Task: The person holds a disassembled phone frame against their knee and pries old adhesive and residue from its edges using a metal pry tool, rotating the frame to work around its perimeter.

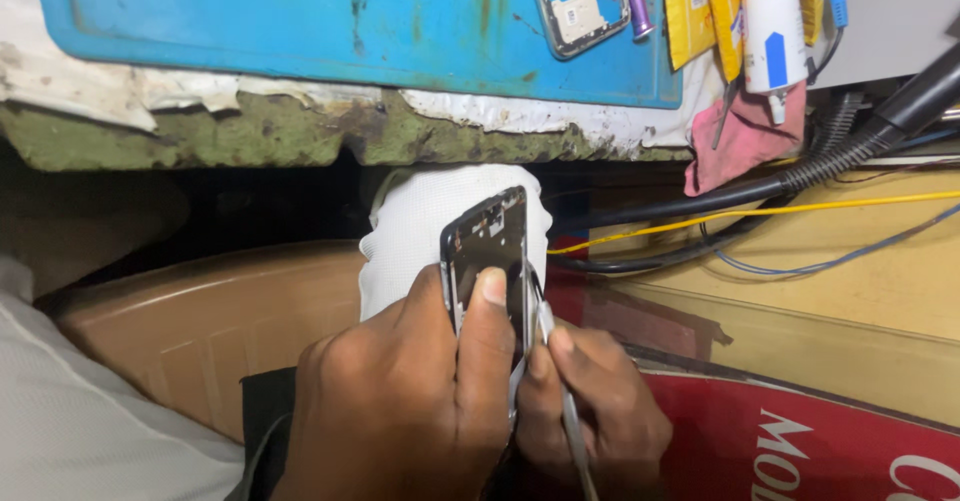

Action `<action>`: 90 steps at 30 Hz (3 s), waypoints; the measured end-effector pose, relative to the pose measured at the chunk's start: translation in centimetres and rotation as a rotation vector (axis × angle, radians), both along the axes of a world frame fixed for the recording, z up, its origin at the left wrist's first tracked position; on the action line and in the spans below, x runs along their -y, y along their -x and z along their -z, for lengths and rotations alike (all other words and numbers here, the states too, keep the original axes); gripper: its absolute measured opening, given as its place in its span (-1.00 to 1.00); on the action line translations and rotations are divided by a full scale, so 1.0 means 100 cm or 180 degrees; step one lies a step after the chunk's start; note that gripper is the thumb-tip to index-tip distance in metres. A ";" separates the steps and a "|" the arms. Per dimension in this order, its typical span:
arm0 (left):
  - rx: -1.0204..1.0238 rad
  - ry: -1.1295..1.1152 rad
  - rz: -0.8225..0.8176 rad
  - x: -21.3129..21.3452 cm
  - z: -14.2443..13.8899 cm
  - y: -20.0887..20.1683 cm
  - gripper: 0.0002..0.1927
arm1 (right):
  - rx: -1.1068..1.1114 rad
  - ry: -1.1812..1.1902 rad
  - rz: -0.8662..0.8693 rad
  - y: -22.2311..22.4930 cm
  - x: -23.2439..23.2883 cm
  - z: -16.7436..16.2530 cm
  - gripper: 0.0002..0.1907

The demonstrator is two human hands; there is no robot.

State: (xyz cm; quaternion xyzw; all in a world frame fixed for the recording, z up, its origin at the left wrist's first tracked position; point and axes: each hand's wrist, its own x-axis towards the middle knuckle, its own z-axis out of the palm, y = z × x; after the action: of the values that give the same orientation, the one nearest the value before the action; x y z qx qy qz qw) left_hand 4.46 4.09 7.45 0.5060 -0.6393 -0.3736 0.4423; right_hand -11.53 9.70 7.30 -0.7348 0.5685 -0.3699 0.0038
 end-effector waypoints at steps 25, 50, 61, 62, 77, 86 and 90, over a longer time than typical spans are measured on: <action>-0.0967 -0.1448 -0.0011 0.015 0.001 -0.015 -0.76 | 0.0662 -0.0734 -0.0246 0.037 -0.030 -0.009 -0.75; -0.1116 -0.1943 -0.0050 0.017 0.005 -0.006 -0.75 | -0.0171 -0.1144 0.0392 0.011 -0.042 -0.023 -0.80; -0.0940 -0.1297 -0.0091 0.009 0.006 -0.003 -0.79 | -0.0403 -0.1081 0.0429 0.000 -0.041 -0.019 -0.80; -0.0911 -0.1154 -0.0123 0.008 0.005 -0.002 -0.79 | -0.0417 -0.1058 0.0422 0.000 -0.041 -0.019 -0.80; -0.0851 -0.1386 -0.0087 0.008 0.004 0.000 -0.80 | -0.0485 -0.0790 0.0313 -0.017 -0.007 -0.024 -0.75; -0.1034 -0.1269 -0.0055 0.015 0.007 -0.004 -0.81 | -0.0408 -0.0764 0.0282 -0.022 0.019 -0.023 -0.75; -0.1052 -0.1401 -0.0056 0.019 0.008 -0.008 -0.79 | -0.0359 -0.0924 -0.0041 0.001 0.029 -0.023 -0.73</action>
State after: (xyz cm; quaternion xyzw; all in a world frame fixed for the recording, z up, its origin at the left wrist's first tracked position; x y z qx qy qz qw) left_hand 5.22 2.19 6.68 0.5276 -0.4575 -0.5772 0.4233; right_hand -11.62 6.84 9.64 -0.7498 0.6106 -0.2419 0.0805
